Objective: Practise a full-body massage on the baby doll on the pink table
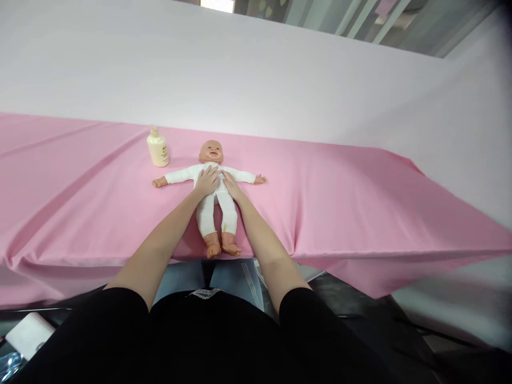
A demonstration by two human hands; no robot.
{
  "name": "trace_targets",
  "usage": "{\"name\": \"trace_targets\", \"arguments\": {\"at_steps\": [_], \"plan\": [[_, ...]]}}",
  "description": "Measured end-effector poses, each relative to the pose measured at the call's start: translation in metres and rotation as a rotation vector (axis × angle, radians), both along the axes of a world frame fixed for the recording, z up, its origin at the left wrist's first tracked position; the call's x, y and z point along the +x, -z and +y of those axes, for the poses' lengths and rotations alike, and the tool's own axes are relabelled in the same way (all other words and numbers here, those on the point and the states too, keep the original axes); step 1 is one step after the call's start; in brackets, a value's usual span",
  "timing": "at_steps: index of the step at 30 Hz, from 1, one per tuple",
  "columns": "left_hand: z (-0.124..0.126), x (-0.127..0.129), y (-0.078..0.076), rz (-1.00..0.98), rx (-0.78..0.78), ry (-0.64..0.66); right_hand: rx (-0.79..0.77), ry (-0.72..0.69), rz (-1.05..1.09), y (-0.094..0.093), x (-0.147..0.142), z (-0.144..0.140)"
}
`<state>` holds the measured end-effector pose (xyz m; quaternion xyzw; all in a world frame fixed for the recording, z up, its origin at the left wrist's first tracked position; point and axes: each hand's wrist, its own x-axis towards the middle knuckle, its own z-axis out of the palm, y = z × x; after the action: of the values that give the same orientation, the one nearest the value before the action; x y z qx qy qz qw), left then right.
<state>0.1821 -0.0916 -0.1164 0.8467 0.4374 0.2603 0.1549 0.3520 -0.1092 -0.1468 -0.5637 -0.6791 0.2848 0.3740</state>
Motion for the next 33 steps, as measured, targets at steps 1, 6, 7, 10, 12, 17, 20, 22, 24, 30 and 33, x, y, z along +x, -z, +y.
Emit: {"name": "trace_targets", "arguments": {"at_steps": [1, 6, 7, 10, 12, 17, 20, 22, 24, 30, 33], "plan": [[-0.004, -0.001, 0.001, 0.019, 0.003, 0.005, -0.012, 0.007, -0.004, 0.001, 0.0, -0.004], [-0.021, -0.006, 0.003, 0.039, 0.015, 0.032, 0.009, -0.003, 0.002, 0.003, -0.001, -0.021], [-0.025, -0.007, 0.003, 0.039, 0.016, 0.037, 0.019, -0.01, 0.006, 0.003, -0.001, -0.024], [-0.036, -0.01, 0.003, 0.057, 0.015, 0.047, 0.022, -0.023, 0.011, 0.001, -0.001, -0.034], [-0.043, -0.011, 0.002, 0.061, 0.018, 0.047, 0.017, -0.038, 0.002, 0.001, -0.001, -0.043], [-0.059, -0.016, 0.002, 0.021, 0.019, 0.048, 0.027, -0.097, -0.056, 0.002, 0.003, -0.08], [-0.063, -0.018, 0.003, -0.016, -0.012, 0.026, 0.029, -0.13, -0.082, 0.003, 0.007, -0.103], [-0.063, -0.018, 0.004, -0.029, -0.012, 0.016, 0.054, -0.156, -0.113, 0.001, 0.008, -0.111], [-0.062, -0.017, 0.005, -0.038, -0.009, 0.021, 0.073, -0.179, -0.155, -0.001, 0.008, -0.112], [-0.057, -0.016, 0.01, -0.047, -0.048, 0.043, 0.051, -0.249, -0.25, -0.011, 0.0, -0.081], [-0.054, -0.017, 0.017, -0.079, -0.033, 0.068, 0.059, -0.28, -0.332, -0.018, -0.011, -0.059]]}}
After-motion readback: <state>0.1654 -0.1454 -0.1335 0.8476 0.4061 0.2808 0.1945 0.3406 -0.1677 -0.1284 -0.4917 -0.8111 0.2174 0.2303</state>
